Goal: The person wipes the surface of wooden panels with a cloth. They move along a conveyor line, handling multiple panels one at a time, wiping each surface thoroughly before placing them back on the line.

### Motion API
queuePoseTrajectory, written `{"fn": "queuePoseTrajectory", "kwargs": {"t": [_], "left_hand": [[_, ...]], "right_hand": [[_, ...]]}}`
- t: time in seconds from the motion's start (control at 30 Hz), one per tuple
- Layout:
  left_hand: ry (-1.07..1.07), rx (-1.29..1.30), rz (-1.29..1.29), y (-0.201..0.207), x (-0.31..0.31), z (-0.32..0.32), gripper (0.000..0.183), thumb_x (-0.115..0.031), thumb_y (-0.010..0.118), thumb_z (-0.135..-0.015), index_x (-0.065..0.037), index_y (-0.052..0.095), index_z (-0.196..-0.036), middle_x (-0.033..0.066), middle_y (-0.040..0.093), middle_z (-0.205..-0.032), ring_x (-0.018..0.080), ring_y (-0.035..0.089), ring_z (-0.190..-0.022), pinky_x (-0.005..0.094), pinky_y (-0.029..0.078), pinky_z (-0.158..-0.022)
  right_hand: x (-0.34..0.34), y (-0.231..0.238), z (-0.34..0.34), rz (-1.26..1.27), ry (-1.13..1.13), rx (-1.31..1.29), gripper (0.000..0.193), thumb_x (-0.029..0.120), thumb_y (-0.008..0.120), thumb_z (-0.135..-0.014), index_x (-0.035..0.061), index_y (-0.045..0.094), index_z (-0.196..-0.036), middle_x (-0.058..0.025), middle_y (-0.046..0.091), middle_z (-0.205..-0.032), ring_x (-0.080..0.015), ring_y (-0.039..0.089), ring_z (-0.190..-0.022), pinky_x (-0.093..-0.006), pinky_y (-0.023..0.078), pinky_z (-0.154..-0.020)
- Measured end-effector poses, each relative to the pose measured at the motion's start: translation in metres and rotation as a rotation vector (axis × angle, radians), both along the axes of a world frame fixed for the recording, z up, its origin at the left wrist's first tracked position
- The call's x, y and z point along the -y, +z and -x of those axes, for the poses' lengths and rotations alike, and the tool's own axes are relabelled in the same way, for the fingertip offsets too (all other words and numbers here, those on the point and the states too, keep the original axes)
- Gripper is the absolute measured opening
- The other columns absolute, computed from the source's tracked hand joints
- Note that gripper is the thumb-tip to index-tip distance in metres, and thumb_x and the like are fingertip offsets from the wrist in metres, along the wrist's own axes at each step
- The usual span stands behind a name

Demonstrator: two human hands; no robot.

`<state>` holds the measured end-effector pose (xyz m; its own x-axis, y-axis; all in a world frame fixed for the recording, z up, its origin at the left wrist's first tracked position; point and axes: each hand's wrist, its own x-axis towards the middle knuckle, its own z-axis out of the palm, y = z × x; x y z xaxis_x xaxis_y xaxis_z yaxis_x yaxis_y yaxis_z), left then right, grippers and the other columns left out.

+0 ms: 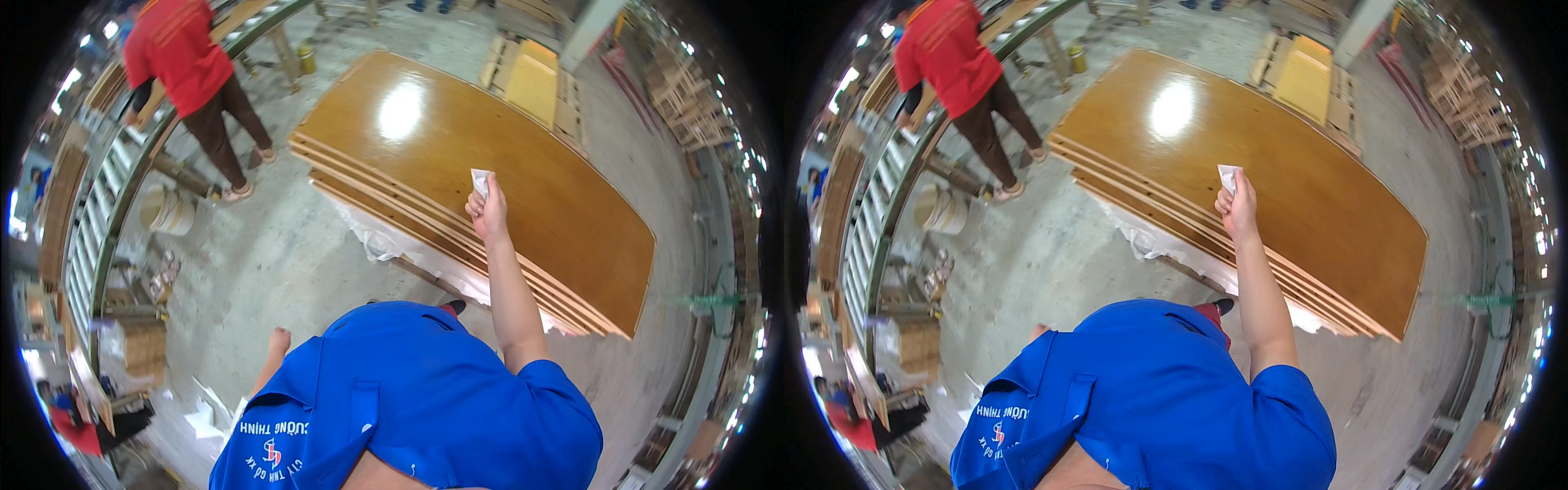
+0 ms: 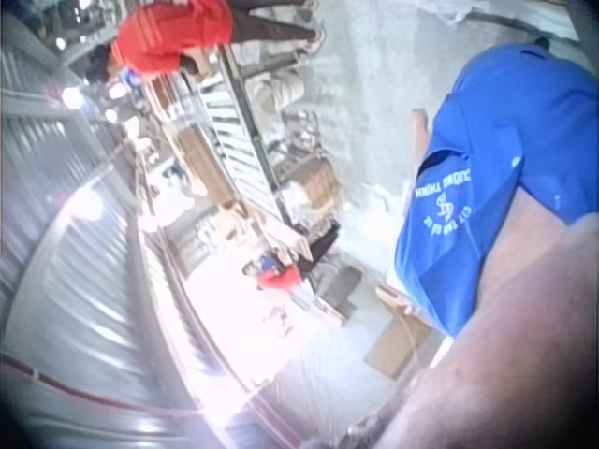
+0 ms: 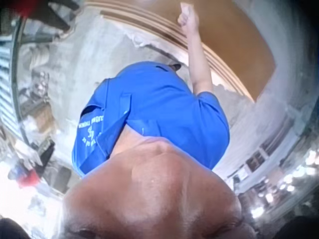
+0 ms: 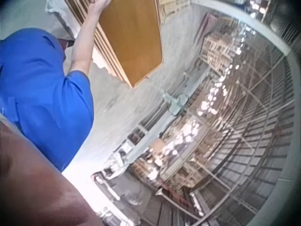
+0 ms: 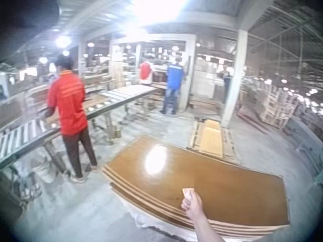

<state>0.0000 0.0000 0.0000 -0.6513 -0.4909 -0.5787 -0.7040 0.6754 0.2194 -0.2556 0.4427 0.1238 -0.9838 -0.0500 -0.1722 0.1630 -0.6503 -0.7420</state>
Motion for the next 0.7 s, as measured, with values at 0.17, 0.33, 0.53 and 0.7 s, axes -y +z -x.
{"fn": "queuePoseTrajectory", "kwargs": {"t": [0.17,0.33,0.53,0.7], "left_hand": [[0.212,0.018,-0.019,0.037,0.049,-0.126,0.034,-0.026,0.047,-0.077,-0.003,0.061,-0.097,0.0187,0.063,-0.093,0.0317,0.059,-0.091,0.0402,0.046,-0.08],[0.22,0.006,-0.188,-0.009,0.026,-0.116,0.033,-0.025,0.048,-0.079,-0.002,0.061,-0.098,0.0175,0.063,-0.091,0.0289,0.06,-0.087,0.0385,0.046,-0.078],[0.092,-0.018,-0.374,-0.03,-0.02,-0.094,0.032,-0.025,0.049,-0.079,-0.002,0.06,-0.099,0.0166,0.063,-0.09,0.0269,0.06,-0.085,0.0373,0.047,-0.076],[-0.002,-0.091,-0.417,-0.024,-0.03,-0.065,0.031,-0.024,0.049,-0.08,-0.002,0.06,-0.099,0.0159,0.063,-0.088,0.0252,0.06,-0.083,0.0363,0.048,-0.074]], "right_hand": [[0.113,-0.011,0.04,-0.215,0.061,0.01,0.021,0.032,0.045,-0.092,0.0109,0.048,-0.091,0.0023,0.037,-0.057,-0.0063,0.029,-0.041,-0.0223,0.022,-0.036],[0.191,0.002,0.103,-0.519,0.073,-0.135,0.027,0.033,0.052,-0.088,0.007,0.054,-0.095,0.0004,0.048,-0.064,-0.0033,0.034,-0.043,-0.018,0.027,-0.037],[0.155,-0.008,0.09,-0.493,0.128,-0.097,0.025,0.033,0.054,-0.087,0.0087,0.053,-0.086,0.0026,0.044,-0.061,-0.0038,0.035,-0.043,-0.0182,0.026,-0.036],[0.043,-0.023,0.061,-0.972,-0.165,-0.278,0.03,0.028,0.051,-0.089,-0.001,0.058,-0.089,-0.0028,0.058,-0.078,-0.0092,0.05,-0.072,-0.025,0.041,-0.066]]}}
